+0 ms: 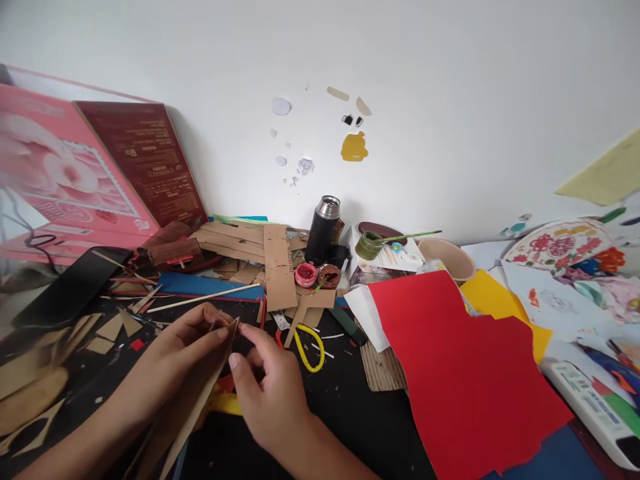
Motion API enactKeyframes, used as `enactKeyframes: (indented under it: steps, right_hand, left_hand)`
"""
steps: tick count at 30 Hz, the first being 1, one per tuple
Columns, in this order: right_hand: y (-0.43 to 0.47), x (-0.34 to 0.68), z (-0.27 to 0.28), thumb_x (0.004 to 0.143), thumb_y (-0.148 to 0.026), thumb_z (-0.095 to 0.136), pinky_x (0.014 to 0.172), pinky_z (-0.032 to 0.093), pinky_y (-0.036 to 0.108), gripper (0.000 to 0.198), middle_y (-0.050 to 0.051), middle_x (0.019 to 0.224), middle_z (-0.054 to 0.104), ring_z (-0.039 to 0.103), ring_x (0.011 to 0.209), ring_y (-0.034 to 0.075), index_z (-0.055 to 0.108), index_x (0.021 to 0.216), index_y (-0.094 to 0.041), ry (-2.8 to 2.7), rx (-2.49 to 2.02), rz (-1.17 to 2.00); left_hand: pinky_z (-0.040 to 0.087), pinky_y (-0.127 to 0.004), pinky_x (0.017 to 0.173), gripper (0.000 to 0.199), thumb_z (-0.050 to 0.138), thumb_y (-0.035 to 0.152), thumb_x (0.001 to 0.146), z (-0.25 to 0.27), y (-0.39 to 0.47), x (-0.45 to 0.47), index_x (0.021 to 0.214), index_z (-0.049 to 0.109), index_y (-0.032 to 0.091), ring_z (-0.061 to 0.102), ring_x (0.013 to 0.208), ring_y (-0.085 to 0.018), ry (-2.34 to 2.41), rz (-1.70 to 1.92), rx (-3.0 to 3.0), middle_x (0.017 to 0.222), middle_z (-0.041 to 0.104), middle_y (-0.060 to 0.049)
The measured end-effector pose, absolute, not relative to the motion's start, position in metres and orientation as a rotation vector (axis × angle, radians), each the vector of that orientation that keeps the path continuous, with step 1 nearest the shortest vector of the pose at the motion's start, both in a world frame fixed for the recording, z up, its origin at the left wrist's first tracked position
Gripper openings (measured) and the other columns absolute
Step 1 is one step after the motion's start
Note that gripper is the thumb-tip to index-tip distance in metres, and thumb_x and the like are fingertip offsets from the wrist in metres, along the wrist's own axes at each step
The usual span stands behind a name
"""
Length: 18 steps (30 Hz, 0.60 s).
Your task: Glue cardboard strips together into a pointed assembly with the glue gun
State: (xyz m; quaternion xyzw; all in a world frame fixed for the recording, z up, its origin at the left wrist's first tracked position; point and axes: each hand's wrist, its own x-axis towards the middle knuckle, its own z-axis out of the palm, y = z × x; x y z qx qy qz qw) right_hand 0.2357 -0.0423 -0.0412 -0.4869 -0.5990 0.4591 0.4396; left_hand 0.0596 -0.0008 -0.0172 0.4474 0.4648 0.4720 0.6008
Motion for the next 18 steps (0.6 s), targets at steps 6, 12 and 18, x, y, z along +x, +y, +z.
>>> enactKeyframes:
  steps: [6, 12, 18]
  right_hand:
    - [-0.0459, 0.2354, -0.0470, 0.105, -0.065, 0.060, 0.043, 0.038, 0.023, 0.059, -0.005, 0.065, 0.050, 0.044, 0.050, 0.013, 0.072, 0.141, -0.019, -1.292, -1.224, 1.373]
    - [-0.0487, 0.2349, -0.0425, 0.105, -0.064, 0.063, 0.044, 0.040, 0.023, 0.063, -0.004, 0.066, 0.052, 0.046, 0.050, 0.012, 0.069, 0.148, -0.020, -1.310, -1.240, 1.401]
    - [-0.0444, 0.2349, -0.0436, 0.105, -0.056, 0.063, 0.048, 0.042, 0.023, 0.062, -0.005, 0.063, 0.052, 0.048, 0.053, 0.013, 0.068, 0.152, -0.015, -1.410, -1.246, 1.305]
  left_hand:
    - [0.057, -0.031, 0.075, 0.032, 0.084, 0.052, 0.085, -0.0169, 0.0000, 0.0574, 0.082, 0.069, 0.024, 0.065, 0.080, -0.022, 1.116, 1.033, 1.112, 0.086, 0.072, -0.004]
    - [0.056, -0.032, 0.079, 0.028, 0.082, 0.049, 0.088, -0.0179, 0.0002, 0.0539, 0.085, 0.069, 0.024, 0.066, 0.084, -0.022, 1.113, 1.038, 1.119, 0.091, 0.073, -0.004]
    - [0.052, -0.029, 0.078, 0.032, 0.082, 0.049, 0.088, -0.0251, 0.0054, 0.0540, 0.084, 0.064, 0.023, 0.062, 0.081, -0.020, 1.075, 1.044, 1.129, 0.086, 0.069, -0.001]
